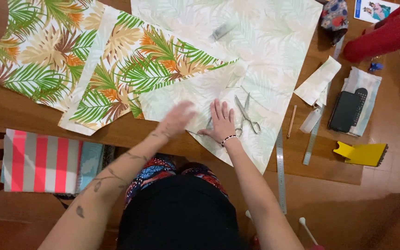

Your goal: The person aligns a white pattern piece onto a tropical-print fabric laid out on a table. They smooth the pattern and use a pencil to trace the outline of the pattern onto the fabric.

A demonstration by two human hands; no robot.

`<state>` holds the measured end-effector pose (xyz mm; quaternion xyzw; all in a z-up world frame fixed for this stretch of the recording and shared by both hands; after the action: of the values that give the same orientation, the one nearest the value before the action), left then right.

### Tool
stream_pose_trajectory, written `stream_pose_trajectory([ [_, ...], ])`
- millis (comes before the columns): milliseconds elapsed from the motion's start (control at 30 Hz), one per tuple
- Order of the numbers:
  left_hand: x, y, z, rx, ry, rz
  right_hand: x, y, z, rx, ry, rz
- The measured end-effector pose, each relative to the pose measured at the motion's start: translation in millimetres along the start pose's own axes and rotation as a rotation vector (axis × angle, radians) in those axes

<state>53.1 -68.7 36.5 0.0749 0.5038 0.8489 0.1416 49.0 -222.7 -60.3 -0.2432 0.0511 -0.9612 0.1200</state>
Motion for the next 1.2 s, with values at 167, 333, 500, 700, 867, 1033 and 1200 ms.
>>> stream_pose_trajectory([
  [167, -16.0, -50.5, -107.1, -0.566, -0.137, -0.567, -1.5, 1.8, -0.4, -0.014, 0.028, -0.007],
  [333, -66.8, -47.8, -112.0, -0.750, -0.380, -0.440, -4.9, 7.7, 21.7, -0.051, 0.045, -0.063],
  [500, -76.5, -42.3, -114.8, -0.808, -0.481, -0.396, -23.6, 21.8, 29.1, -0.061, 0.032, -0.087],
  [700, -82.5, -0.6, -91.9, -0.881, -0.370, -0.344, -63.1, 47.6, 23.0, -0.061, 0.100, -0.064],
  [867, -97.3, -20.5, -104.8, -0.955, -0.501, -0.228, -64.3, 90.5, 31.8, -0.435, 0.315, -0.138],
  [1033, -102.4, -20.3, -102.8, -0.957, -0.610, -0.206, 50.1, 249.0, 14.2, -0.419, 1.031, -0.654],
  [1200, -105.2, -31.3, -101.3, -0.929, -0.577, -0.306, 128.1, 313.0, 0.1, -0.266, 0.935, -0.982],
])
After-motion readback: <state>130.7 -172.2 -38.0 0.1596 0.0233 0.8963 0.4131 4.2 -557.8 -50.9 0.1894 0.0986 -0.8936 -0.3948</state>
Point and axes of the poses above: each hand's wrist, its own x-axis away from the middle knuckle, its own z-axis out of the back of the hand, y = z × x, the point moved 10 cm from there along -x, towards the middle knuckle, and after that the axes turned 2 degrees about -z, right-handed, at the moved point
